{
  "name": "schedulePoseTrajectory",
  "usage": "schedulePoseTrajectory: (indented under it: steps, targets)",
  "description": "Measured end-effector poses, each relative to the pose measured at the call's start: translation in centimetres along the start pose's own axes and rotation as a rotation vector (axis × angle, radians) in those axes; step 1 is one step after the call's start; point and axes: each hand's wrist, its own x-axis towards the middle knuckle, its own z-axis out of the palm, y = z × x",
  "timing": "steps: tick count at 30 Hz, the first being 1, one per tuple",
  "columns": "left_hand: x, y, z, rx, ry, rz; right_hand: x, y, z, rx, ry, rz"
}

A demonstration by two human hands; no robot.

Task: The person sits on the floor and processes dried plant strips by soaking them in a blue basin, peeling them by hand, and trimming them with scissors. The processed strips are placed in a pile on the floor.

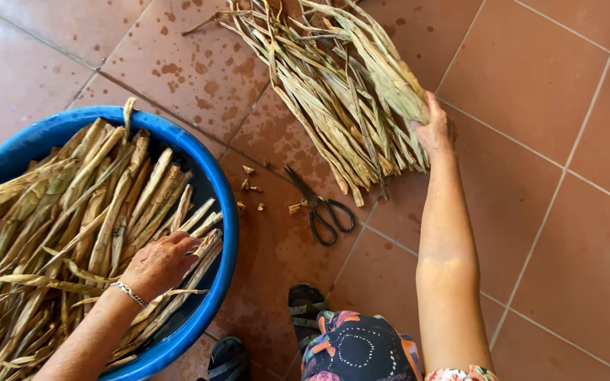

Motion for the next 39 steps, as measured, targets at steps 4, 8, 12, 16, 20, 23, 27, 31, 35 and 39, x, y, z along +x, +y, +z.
schedulePoseTrajectory:
  steps: [4, 8, 12, 16, 20, 23, 27, 31, 35, 39]
  targets:
    - [0.0, -0.6, 0.1, 0.001, -0.025, -0.019, -1.7, 1.3, -0.4, -0.264, 0.174, -0.087]
    - [-0.8, -1.9, 0.7, 0.063, -0.137, -0.147, -5.2, 1.8, 3.0, -0.239, 0.285, -0.092]
    - [-0.8, -4.5, 1.1, 0.077, -0.199, -0.195, -10.5, 0.9, 6.8, -0.211, 0.331, -0.351]
    - [-2.0, -9.1, 2.6, 0.026, -0.136, -0.234, -13.8, -5.5, 7.2, -0.175, 0.107, -0.672]
    - [-0.1, -11.1, 5.5, -0.187, 0.09, -0.21, -16.7, -15.3, 4.5, -0.168, -0.259, -0.891]
    - [2.0, -10.4, 8.2, -0.209, 0.163, -0.148, -19.2, -23.3, 2.8, -0.319, -0.482, -1.026]
    - [5.7, -9.0, 10.8, -0.216, 0.445, 0.0, -23.3, -31.4, 2.0, -0.627, -0.609, -1.185]
    - [9.5, -7.7, 12.6, -0.186, 0.337, -0.139, -26.5, -36.0, 4.4, -0.77, -0.657, -1.255]
    - [12.1, -7.1, 13.1, -0.133, 0.187, -0.325, -27.8, -36.2, 8.8, -0.659, -0.641, -1.206]
    - [11.9, -7.2, 11.2, -0.596, 0.469, -0.354, -26.9, -34.5, 12.6, -0.516, -0.631, -0.89]
